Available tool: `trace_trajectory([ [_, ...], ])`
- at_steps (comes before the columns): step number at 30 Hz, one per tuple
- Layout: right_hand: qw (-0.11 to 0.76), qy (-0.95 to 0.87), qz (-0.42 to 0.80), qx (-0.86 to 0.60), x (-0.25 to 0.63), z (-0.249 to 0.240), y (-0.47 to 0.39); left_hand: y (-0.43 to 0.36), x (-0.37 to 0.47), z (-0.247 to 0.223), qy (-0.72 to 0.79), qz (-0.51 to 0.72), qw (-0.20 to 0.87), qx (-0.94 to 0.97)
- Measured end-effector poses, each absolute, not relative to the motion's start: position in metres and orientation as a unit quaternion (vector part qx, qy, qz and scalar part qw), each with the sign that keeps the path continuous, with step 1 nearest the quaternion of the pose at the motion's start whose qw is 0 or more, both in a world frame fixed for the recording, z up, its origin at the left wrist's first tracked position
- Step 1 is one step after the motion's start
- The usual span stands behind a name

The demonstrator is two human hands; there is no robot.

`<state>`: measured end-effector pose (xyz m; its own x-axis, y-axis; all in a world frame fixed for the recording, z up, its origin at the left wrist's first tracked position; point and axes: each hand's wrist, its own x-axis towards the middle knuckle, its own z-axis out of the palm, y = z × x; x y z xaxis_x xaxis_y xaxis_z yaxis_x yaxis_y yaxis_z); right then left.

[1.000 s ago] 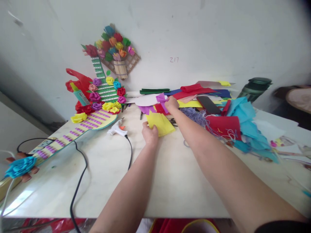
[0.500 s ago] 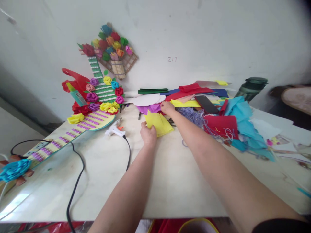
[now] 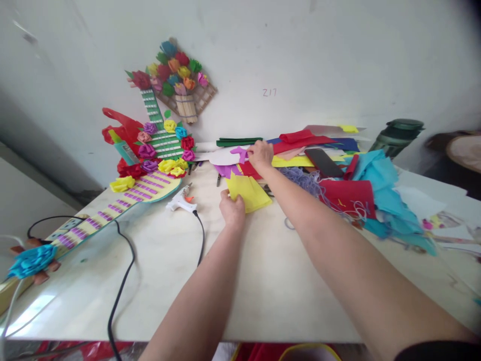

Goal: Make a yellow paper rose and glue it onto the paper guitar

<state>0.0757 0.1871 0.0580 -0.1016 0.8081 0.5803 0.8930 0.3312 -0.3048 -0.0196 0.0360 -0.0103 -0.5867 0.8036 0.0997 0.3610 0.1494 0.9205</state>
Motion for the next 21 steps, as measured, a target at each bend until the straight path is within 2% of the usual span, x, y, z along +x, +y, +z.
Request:
trace_trajectory([
  [9,0.13,-0.818,0.046,-0.558,0.039,0.047,0.184,0.035,-0.019,-0.011,0.731,0.508,0.209,0.404],
  [15,0.117,-0.83,0.055,-0.542,0.031,0.049,0.188,0.036,-0.019,-0.013,0.728,0.507,0.211,0.411],
  [21,0.055,-0.84,0.083,-0.533,0.02,0.046,0.194,0.037,-0.02,-0.016,0.723,0.509,0.215,0.415],
])
